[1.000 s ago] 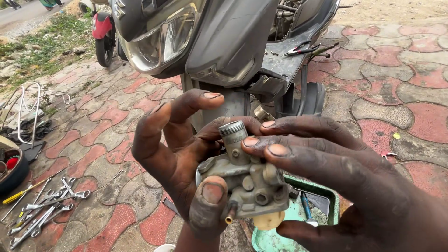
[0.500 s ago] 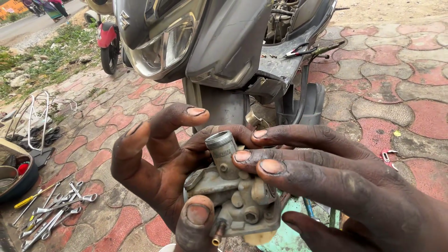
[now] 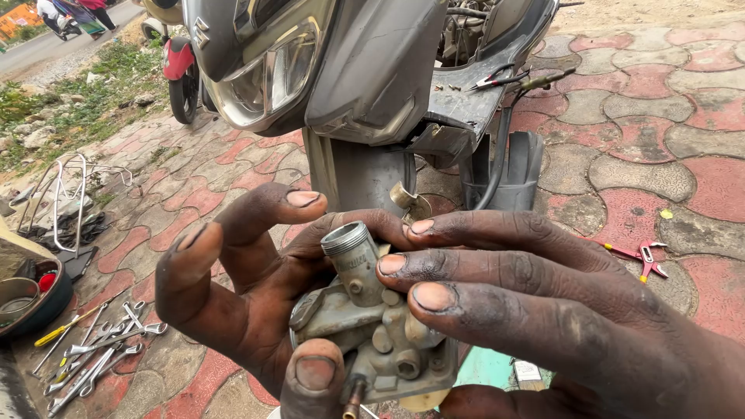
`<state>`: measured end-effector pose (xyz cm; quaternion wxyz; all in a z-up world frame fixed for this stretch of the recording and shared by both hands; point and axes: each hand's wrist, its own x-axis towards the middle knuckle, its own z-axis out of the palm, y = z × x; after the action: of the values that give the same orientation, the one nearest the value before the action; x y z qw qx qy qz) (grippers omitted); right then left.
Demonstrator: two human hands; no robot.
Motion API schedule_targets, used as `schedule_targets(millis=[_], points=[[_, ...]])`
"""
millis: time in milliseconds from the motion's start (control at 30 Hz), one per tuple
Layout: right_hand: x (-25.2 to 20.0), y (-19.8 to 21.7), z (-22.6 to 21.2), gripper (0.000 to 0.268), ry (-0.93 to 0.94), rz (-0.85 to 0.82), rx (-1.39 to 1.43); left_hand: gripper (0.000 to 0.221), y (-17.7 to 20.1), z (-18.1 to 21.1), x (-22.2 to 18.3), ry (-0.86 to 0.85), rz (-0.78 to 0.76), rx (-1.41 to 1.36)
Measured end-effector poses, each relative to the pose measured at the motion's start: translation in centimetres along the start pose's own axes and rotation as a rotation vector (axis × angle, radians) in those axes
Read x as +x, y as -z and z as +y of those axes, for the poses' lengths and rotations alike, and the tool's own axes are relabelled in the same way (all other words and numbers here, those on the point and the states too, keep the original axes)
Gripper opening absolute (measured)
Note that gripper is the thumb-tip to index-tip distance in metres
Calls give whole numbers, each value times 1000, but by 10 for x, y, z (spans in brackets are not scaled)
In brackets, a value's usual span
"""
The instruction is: Disassembling and cleaning a motorcycle carburetor using tools and solvent.
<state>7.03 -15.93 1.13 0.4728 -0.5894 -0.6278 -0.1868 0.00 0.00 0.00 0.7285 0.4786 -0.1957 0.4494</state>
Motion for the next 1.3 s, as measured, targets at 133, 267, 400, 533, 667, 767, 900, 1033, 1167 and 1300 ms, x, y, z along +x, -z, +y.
schedule_targets(millis=[133,267,400,533,667,767,900,1033,1167,1300], points=[[3,-1,-7,52,-66,-9,-44,70,3,-3,0,-37,-2,-12],[-3,-3,-7,53,-130,30,16,71,3,-5,0,-54,8,-14],[-2,-7,-8,54,-153,55,19,71,7,0,2,-36,-21,11],[2,-9,-1,57,-85,29,13,72,3,5,2,6,23,29],[4,-10,2,61,-73,-9,-6,71,7,2,3,3,5,20],[3,-11,5,59,-66,15,-8,71,8,2,5,14,-4,-13],[-1,-15,0,59,-132,41,-5,72,12,3,5,28,-14,-35],[2,-14,-4,59,-174,24,62,70,14,2,5,27,-19,-37],[6,-18,-1,60,-98,36,44,70,13,1,5,7,10,-43],[4,-19,3,60,-75,20,2,70,13,3,5,-3,16,-42]])
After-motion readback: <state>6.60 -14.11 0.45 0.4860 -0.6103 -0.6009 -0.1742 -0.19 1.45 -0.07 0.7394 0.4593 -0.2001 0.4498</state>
